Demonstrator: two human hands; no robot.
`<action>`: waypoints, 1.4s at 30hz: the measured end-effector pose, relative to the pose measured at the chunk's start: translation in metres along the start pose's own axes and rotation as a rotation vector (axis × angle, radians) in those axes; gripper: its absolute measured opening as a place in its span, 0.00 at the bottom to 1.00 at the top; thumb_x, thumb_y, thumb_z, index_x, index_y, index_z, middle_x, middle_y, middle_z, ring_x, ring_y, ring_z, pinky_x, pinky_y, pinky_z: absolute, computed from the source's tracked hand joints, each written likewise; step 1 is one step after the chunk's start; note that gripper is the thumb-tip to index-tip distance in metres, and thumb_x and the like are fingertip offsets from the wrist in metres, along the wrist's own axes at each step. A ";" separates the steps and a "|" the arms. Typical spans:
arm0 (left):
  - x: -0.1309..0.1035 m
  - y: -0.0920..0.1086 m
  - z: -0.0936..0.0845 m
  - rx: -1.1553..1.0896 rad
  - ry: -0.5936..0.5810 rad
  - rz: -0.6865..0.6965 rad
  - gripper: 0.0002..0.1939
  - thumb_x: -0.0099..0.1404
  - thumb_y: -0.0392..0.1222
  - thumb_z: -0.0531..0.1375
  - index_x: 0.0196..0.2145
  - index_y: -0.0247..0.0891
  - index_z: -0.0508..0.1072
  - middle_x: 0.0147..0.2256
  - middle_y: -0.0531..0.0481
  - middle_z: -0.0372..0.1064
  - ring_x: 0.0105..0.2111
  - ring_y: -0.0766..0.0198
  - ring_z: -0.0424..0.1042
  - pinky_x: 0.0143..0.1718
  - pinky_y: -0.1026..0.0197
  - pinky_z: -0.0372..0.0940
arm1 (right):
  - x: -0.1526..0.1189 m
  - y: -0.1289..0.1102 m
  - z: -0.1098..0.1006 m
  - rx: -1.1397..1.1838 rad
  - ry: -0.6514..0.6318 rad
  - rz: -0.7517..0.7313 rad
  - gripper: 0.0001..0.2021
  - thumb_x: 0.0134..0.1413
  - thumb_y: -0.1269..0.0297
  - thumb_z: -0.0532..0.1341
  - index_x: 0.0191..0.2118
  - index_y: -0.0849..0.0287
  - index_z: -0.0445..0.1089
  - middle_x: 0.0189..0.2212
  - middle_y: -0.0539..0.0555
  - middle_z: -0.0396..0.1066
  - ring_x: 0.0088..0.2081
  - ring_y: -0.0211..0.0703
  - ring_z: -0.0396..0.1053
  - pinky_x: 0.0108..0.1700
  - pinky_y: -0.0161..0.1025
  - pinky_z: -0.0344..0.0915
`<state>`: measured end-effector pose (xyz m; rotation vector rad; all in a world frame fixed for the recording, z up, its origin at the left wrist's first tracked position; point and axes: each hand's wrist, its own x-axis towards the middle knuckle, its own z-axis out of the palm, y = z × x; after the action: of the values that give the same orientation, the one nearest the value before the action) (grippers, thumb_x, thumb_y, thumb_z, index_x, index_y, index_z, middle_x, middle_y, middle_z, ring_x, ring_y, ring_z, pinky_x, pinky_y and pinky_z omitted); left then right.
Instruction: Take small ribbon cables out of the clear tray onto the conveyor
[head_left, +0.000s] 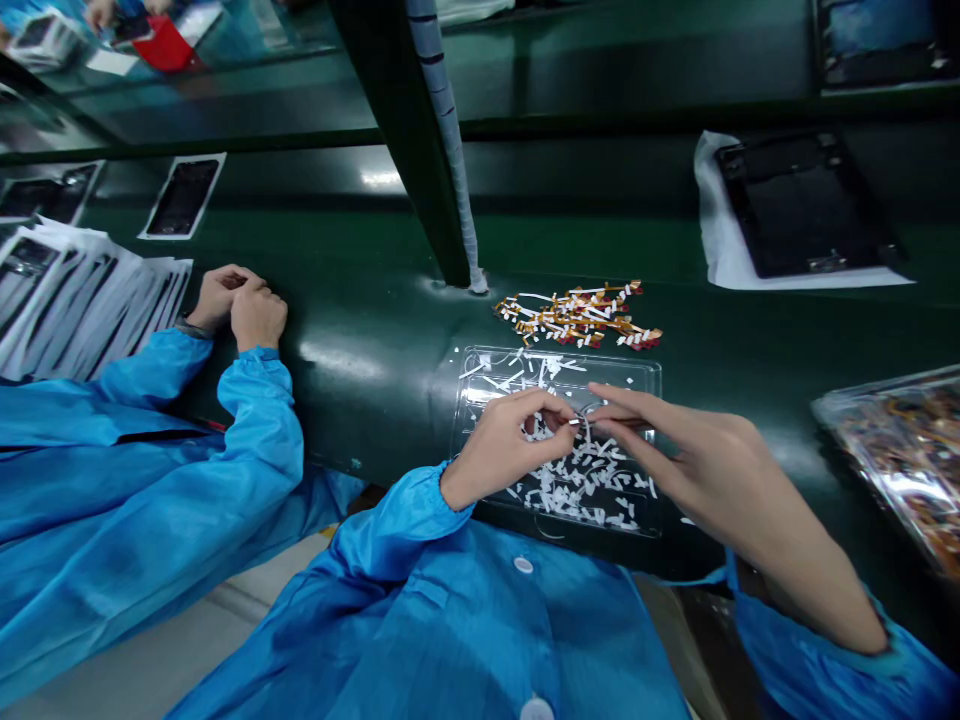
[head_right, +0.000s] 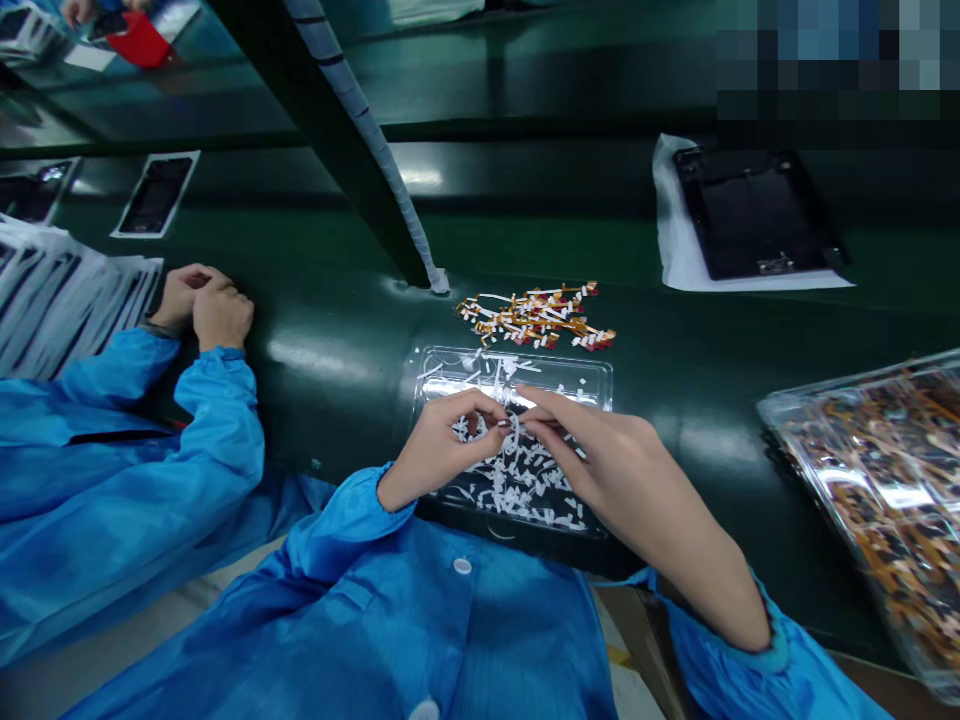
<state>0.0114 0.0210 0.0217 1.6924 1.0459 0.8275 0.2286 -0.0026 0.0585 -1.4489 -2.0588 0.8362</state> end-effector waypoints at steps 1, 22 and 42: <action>0.000 0.000 0.000 0.006 -0.001 0.006 0.04 0.64 0.35 0.64 0.38 0.39 0.78 0.33 0.52 0.77 0.31 0.66 0.74 0.32 0.63 0.67 | -0.001 0.000 0.000 -0.009 0.009 0.008 0.18 0.69 0.56 0.58 0.61 0.48 0.71 0.42 0.53 0.82 0.39 0.52 0.81 0.39 0.45 0.75; 0.005 -0.009 0.011 -0.132 -0.004 -0.184 0.05 0.63 0.41 0.66 0.33 0.37 0.78 0.29 0.53 0.75 0.27 0.69 0.68 0.29 0.64 0.62 | -0.005 0.003 0.041 -0.764 0.270 -0.280 0.07 0.66 0.69 0.57 0.34 0.56 0.69 0.27 0.52 0.71 0.27 0.42 0.67 0.31 0.42 0.56; -0.002 -0.016 0.007 -0.375 0.012 -0.346 0.24 0.66 0.45 0.68 0.59 0.42 0.76 0.45 0.45 0.82 0.48 0.52 0.81 0.51 0.52 0.74 | 0.002 0.006 0.043 -0.611 0.304 -0.390 0.09 0.63 0.71 0.64 0.49 0.64 0.72 0.38 0.57 0.78 0.36 0.46 0.76 0.38 0.42 0.67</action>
<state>0.0129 0.0199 0.0042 1.1537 1.0765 0.7512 0.2024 -0.0084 0.0246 -1.2719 -2.3367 -0.1818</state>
